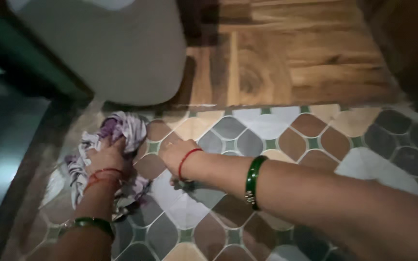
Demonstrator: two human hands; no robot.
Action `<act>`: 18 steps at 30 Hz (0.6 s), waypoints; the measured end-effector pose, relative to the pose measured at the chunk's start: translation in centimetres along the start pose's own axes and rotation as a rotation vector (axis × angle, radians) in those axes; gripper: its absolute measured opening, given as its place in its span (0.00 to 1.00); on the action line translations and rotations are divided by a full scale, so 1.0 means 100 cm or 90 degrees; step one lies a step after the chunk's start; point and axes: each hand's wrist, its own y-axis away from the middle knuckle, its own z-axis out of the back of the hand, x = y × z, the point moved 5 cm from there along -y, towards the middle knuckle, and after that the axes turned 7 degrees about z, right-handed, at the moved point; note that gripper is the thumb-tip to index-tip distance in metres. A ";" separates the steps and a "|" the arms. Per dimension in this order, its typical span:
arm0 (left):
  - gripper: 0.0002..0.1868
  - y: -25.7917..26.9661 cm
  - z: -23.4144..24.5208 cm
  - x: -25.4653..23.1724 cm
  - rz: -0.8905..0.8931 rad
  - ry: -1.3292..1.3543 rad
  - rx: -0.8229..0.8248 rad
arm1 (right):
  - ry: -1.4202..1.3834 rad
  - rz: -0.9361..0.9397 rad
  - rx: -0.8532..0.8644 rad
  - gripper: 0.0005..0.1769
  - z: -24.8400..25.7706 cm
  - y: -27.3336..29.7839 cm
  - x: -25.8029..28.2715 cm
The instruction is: The person wipes the floor by hand with a cloth, moving along the floor to clean different sections.
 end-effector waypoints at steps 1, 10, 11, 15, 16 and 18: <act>0.45 -0.002 0.003 0.017 0.026 0.002 0.019 | -0.003 0.028 -0.065 0.40 0.003 -0.010 0.017; 0.34 -0.094 -0.002 0.089 0.045 0.043 0.040 | -0.124 0.078 -0.051 0.40 -0.029 -0.096 0.151; 0.34 -0.100 0.001 0.095 0.047 0.043 0.042 | -0.125 0.079 -0.049 0.40 -0.034 -0.099 0.162; 0.40 -0.113 0.013 0.096 -0.010 -0.026 0.104 | -0.067 -0.019 -0.038 0.41 -0.029 -0.113 0.181; 0.39 -0.111 0.014 0.098 -0.051 -0.044 0.090 | -0.022 -0.067 -0.021 0.39 -0.028 -0.115 0.186; 0.36 -0.106 0.015 0.099 -0.053 -0.015 0.077 | -0.027 -0.090 0.033 0.46 -0.023 -0.124 0.187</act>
